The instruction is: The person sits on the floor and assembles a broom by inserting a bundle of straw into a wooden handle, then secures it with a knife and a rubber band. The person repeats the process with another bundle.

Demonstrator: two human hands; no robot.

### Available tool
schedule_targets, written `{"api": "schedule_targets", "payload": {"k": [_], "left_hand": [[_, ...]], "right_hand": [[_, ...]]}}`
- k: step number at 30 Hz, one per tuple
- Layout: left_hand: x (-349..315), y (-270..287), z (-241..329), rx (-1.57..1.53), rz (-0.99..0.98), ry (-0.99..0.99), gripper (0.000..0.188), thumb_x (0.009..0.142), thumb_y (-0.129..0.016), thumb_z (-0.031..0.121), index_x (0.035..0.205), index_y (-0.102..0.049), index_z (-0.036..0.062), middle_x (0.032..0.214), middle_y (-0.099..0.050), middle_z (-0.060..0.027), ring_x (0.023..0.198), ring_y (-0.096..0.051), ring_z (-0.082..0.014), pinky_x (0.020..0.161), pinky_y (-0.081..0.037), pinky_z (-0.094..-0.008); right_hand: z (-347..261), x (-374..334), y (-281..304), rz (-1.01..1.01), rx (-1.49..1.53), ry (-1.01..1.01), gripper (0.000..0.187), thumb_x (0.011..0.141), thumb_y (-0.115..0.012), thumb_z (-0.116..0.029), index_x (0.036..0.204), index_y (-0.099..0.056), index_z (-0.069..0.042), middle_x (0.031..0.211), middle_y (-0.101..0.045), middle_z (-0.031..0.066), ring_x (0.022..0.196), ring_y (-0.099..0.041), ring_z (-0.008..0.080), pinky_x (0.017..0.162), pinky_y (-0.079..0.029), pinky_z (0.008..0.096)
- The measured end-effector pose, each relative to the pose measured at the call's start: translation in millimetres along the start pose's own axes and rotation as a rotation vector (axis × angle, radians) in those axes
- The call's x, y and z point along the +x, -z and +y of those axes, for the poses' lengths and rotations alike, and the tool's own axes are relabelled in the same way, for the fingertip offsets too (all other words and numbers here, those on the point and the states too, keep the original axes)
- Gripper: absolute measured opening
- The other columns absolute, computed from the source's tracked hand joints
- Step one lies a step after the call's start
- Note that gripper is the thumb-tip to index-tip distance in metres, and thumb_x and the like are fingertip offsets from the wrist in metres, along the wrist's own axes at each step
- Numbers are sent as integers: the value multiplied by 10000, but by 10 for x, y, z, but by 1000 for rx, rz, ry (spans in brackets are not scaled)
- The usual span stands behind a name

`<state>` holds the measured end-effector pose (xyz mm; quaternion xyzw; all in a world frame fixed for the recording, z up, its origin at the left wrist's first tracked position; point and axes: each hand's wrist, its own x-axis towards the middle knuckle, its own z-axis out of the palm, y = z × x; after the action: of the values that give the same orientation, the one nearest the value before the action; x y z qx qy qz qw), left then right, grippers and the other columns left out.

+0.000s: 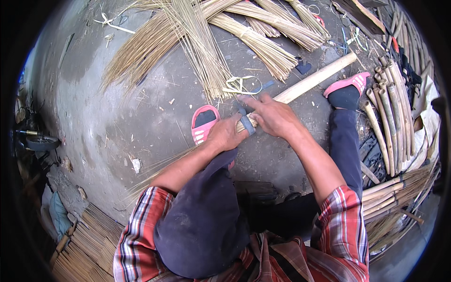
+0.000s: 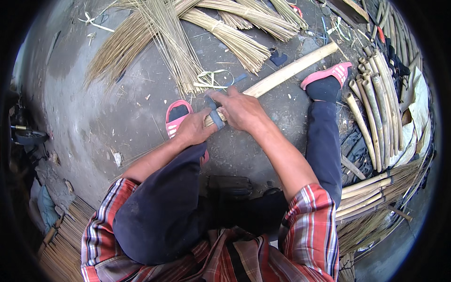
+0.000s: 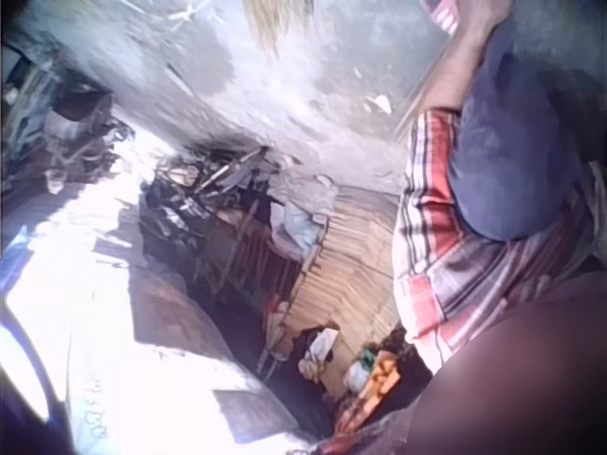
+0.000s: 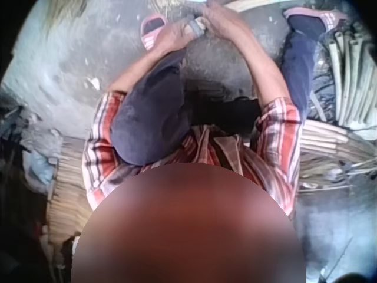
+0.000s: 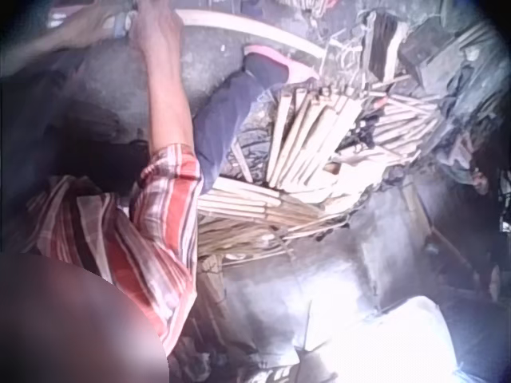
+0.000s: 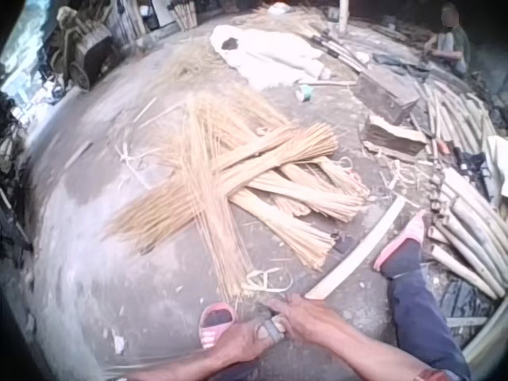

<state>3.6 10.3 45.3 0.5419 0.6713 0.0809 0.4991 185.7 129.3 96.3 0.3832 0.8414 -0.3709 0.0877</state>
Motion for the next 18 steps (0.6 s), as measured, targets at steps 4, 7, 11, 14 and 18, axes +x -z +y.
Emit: {"api": "schedule_targets", "payload": {"k": [4,7,11,14,18], "left_hand": [[5,-12,-1,11,-31,34,609,911,-763,420,1354,-630,25,1105,-747,-285,1057,-723,-458,919,-560,-537],[1,-41,-25,14,-14,45,601,908,-771,402,1362,-626,35,1094,-751,-279,1034,-729,-455,901,-563,-531],[-13,-74,-61,-6,51,15,574,900,-782,384,1338,-649,38,1080,-749,-282,1024,-722,-470,889,-561,-534],[56,-98,-131,-8,19,-3,554,885,-807,377,1307,-687,39,1021,-766,-232,930,-765,-382,831,-579,-472],[176,-95,-299,-373,-121,88,572,882,-837,388,1301,-712,21,955,-776,-158,854,-760,-285,769,-584,-400]], "right_hand": [[15,330,-93,-161,-210,117,457,952,-661,-143,1399,-674,-235,1208,-650,208,1031,-740,411,866,-596,513],[32,428,-87,-180,-310,164,322,948,-654,-155,1263,-725,-151,1150,-682,208,1038,-745,399,855,-602,517],[-43,401,-18,-176,-385,176,197,986,-639,-201,1087,-736,-63,1012,-727,210,1046,-744,395,842,-605,518],[-84,273,-38,-310,-187,-11,242,1053,-583,-241,1090,-713,-40,939,-727,225,970,-737,406,811,-579,516],[-8,-125,-218,-214,328,-107,263,1090,-529,-244,1103,-673,-24,938,-710,236,900,-690,449,769,-529,519]]}}
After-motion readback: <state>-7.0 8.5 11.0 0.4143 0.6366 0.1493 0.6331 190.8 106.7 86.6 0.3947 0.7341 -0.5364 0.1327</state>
